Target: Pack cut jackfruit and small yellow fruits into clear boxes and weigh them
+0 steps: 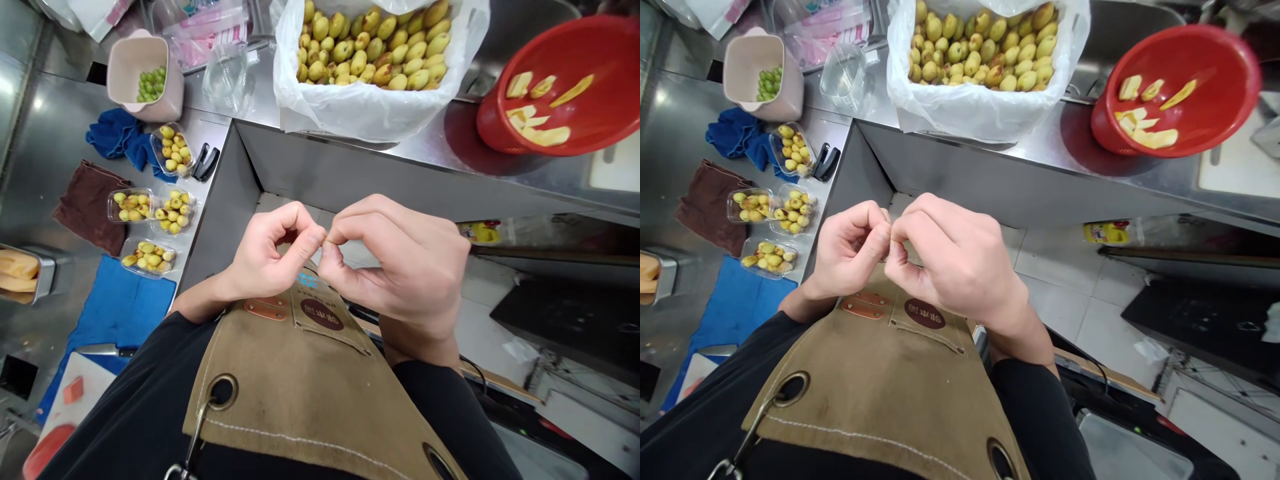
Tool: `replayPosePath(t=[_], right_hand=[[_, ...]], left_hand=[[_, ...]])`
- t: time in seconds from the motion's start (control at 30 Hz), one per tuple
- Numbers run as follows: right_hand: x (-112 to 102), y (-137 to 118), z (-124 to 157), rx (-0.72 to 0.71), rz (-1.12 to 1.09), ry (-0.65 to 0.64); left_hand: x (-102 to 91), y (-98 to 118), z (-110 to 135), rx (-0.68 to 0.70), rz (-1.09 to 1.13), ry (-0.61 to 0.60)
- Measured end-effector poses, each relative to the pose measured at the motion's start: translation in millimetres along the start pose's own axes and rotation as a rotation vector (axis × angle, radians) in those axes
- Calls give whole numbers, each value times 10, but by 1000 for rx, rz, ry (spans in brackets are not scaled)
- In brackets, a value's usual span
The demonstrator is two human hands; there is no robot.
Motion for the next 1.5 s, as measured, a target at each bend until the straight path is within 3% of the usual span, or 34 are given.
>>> replayPosePath(t=[0.27, 0.57, 0.93, 1.13, 1.2, 1.27, 1.4, 1.5], right_hand=[[98, 110, -121, -100, 43, -2], [207, 349, -253, -99, -6, -39], [414, 773, -507, -88, -99, -84], [624, 1165, -700, -53, -174, -122], [711, 1375, -743, -5, -201, -134], [799, 1624, -760, 62, -223, -139], [962, 2106, -768, 162, -239, -171], [1034, 2386, -848, 183, -228, -199]], left_hand=[[-40, -78, -140, -65, -38, 14], [-48, -170, -355, -99, -20, 27], [-102, -410, -739, -170, 48, 70], [-227, -644, -1011, -205, 87, 143], [-409, -728, -1130, -168, 87, 226], [-757, -799, -1266, -83, 67, 365], [-1911, -878, -1502, 94, -234, 750], [-2850, -957, -1693, 27, -579, 991]])
Point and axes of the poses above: each hand's wrist, its own z-axis away from the middle knuckle, its own x-axis out of the palm, y = z × x, the point moved 10 cm from there along -z, towards the middle knuckle, and after that the axes turned 15 degrees about z, right-handed, at the moved point
